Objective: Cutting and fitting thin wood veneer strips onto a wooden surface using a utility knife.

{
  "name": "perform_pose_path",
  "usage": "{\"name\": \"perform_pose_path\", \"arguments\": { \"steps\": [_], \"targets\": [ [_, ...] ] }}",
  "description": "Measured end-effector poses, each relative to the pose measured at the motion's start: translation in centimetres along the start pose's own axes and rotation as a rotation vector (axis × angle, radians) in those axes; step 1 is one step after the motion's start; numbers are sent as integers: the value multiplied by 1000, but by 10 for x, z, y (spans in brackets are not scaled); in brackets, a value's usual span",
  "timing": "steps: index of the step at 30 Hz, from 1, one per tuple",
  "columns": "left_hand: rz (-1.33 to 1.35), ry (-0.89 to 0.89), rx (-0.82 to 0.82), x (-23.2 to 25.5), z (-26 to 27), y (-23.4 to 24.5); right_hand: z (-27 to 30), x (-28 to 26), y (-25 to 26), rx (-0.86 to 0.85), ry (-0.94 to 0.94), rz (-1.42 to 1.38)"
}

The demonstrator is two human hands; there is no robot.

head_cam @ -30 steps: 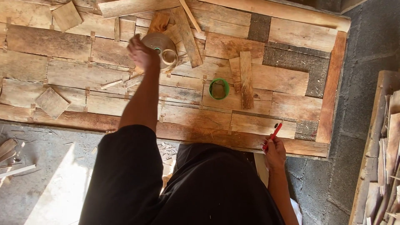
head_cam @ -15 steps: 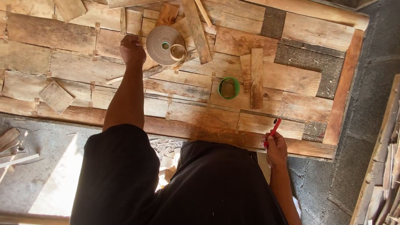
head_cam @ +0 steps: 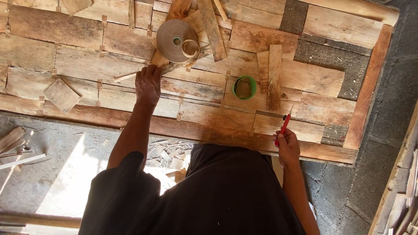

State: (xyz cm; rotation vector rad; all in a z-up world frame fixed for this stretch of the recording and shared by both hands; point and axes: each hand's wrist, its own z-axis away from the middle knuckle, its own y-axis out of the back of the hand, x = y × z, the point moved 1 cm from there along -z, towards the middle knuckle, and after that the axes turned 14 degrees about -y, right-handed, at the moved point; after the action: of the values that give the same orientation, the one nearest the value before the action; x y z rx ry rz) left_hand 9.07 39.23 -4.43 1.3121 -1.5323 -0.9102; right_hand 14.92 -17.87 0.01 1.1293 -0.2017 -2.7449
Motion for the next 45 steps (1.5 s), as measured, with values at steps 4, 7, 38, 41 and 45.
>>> {"name": "perform_pose_path", "arguments": {
  "steps": [4,7,38,41,45],
  "targets": [
    [-31,9,-30,-4,-2,8,0,-13,-10,-14,-8,24],
    [143,25,-67,-2,-6,35,-2,-17,-13,-27,11,56],
    [476,-147,276,205,-30,163,42,-88,-8,-358,257,-429],
    [513,-235,219,266,-45,136,51,-101,15,-298,206,-521],
    [570,-387,94,332,-59,103,42,-82,61,-83,189,-393]
  ]
}}
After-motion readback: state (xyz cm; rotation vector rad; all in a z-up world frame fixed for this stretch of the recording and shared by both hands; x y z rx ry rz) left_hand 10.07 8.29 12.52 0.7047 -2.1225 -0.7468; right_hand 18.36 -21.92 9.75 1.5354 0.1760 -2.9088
